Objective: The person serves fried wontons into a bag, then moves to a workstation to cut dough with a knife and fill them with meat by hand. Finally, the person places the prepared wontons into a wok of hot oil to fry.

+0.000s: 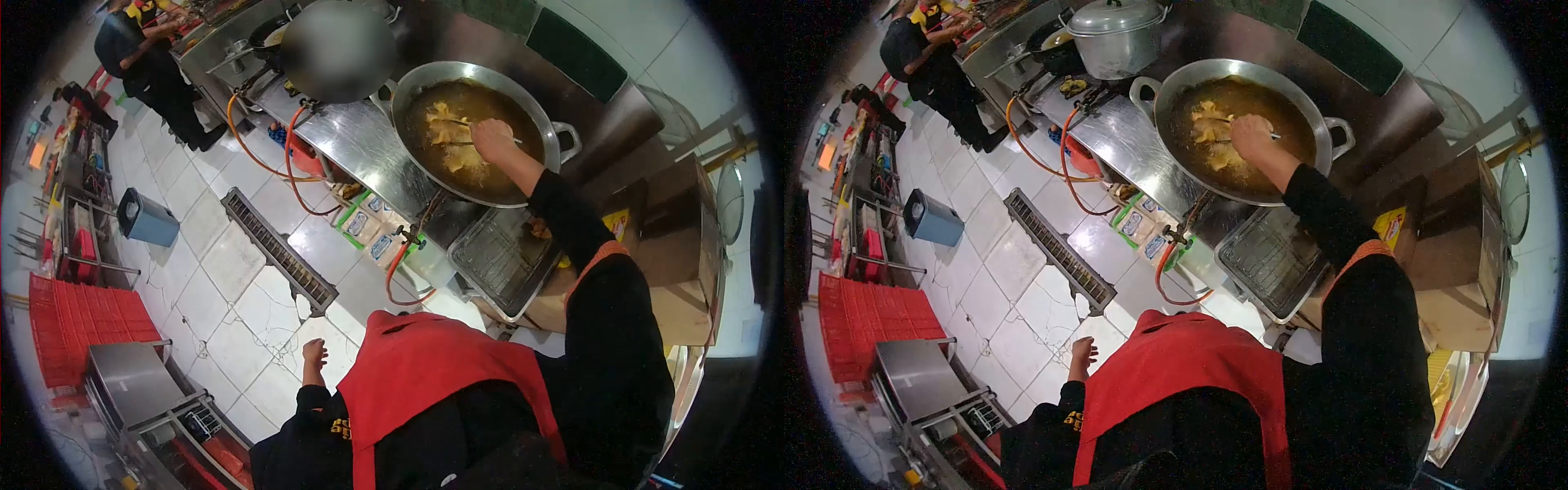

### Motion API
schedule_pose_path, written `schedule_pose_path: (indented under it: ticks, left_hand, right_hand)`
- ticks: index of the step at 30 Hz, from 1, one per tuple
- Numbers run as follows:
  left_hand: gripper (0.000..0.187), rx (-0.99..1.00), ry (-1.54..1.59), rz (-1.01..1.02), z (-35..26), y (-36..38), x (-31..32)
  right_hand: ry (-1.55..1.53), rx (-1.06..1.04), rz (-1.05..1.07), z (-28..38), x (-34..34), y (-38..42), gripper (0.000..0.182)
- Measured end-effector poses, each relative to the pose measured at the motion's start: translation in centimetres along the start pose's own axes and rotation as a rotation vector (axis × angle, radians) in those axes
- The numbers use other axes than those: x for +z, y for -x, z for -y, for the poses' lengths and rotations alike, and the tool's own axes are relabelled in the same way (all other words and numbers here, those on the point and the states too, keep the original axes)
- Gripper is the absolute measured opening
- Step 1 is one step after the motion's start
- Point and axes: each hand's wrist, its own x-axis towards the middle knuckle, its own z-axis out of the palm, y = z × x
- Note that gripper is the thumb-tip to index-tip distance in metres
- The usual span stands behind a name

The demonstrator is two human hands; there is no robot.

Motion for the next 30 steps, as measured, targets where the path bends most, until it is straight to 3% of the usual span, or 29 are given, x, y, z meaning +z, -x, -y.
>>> schedule_pose_path:
  ticks: [2, 5, 12, 15, 17, 18, 20, 21, 23, 25, 28, 29, 30]
  left_hand:
    - [0.033, -0.010, 0.024, -0.008, 1.1, -0.4, -0.8]
    - [0.033, -0.049, 0.007, -0.039, 1.4, -0.7, -1.1]
    - [0.039, 0.045, -0.038, 0.059, -2.0, 0.1, 0.2]
    - [0.036, 0.080, -0.016, 0.075, -3.0, 0.2, 0.8]
    - [0.034, 0.103, -0.006, 0.079, -3.4, 0.1, 1.2]
    - [0.034, 0.105, -0.013, 0.083, -3.6, 0.1, 1.3]
    - [0.038, 0.095, -0.076, 0.098, -4.0, 0.0, 1.4]
    - [0.038, 0.099, -0.086, 0.103, -3.9, -0.3, 1.4]
    - [0.039, 0.100, -0.107, 0.112, -3.8, -0.8, 1.4]
    - [0.035, 0.098, -0.105, 0.094, -4.2, -0.6, 1.9]
    - [0.031, 0.124, -0.228, 0.143, -1.6, -0.5, 1.6]
    - [0.031, 0.168, -0.345, 0.214, 0.2, -0.7, 1.4]
    - [0.031, 0.153, -0.352, 0.214, 1.5, 0.0, 0.6]
  right_hand:
    - [-0.084, 0.119, 0.080, 0.7, -0.4, -0.5, 0.033]
    - [-0.109, 0.133, 0.140, 0.6, 0.6, -1.4, 0.041]
    - [-0.329, 0.186, 0.014, -1.8, 0.2, 0.7, 0.053]
    - [-0.529, 0.280, -0.040, -3.9, 0.7, 1.5, 0.055]
    - [-0.750, 0.250, -0.193, -6.0, 3.1, 1.1, 0.060]
    - [-0.750, 0.258, -0.192, -6.7, 2.1, 1.9, 0.060]
    - [-1.137, 0.354, -0.051, -8.4, -1.1, 4.3, 0.061]
    - [-1.108, 0.313, -0.260, -9.0, -0.7, 4.6, 0.060]
    - [-1.112, 0.347, -0.199, -10.7, 0.0, 5.0, 0.060]
    - [-1.146, 0.443, -0.018, -10.6, -4.2, 7.6, 0.062]
    - [-1.115, 0.453, -0.005, -10.6, -3.2, 8.2, 0.063]
    - [-0.944, 0.394, -0.091, -10.9, -2.5, 8.3, 0.063]
    - [-0.961, 0.320, -0.179, -12.2, 0.1, 8.2, 0.064]
